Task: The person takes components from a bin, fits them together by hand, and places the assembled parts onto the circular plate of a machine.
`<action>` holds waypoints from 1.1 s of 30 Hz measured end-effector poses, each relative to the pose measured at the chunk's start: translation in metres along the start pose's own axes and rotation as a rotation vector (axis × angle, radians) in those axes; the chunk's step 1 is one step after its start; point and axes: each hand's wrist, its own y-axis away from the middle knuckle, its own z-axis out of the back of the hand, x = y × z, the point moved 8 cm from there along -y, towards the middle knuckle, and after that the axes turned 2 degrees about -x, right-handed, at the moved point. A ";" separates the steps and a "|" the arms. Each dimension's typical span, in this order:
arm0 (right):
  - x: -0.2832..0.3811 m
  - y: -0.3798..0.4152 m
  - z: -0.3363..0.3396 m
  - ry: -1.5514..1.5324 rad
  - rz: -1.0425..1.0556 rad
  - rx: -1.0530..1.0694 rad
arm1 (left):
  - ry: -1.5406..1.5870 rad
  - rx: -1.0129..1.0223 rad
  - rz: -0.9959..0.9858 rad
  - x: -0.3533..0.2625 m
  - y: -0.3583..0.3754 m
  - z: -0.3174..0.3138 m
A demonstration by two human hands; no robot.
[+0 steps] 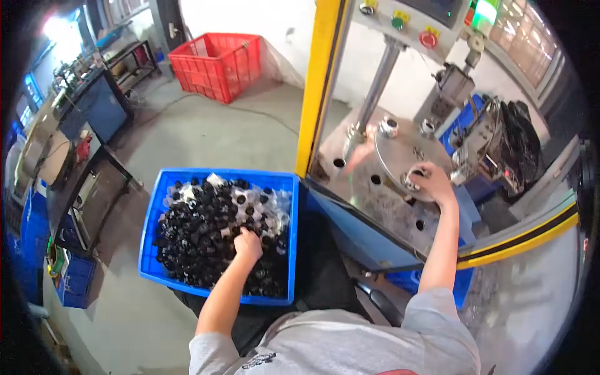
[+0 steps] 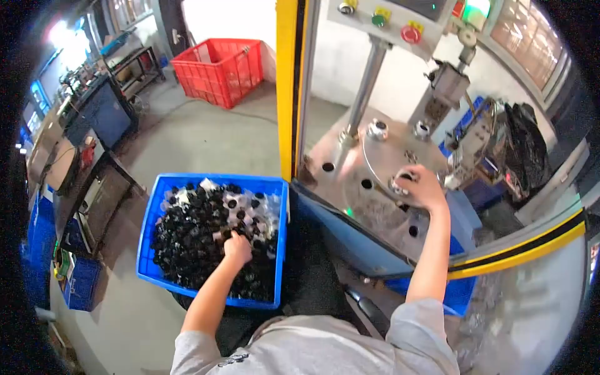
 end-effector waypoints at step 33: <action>0.064 0.206 -0.353 -0.421 0.115 0.612 | 2.066 -0.163 -0.011 -0.030 0.154 0.081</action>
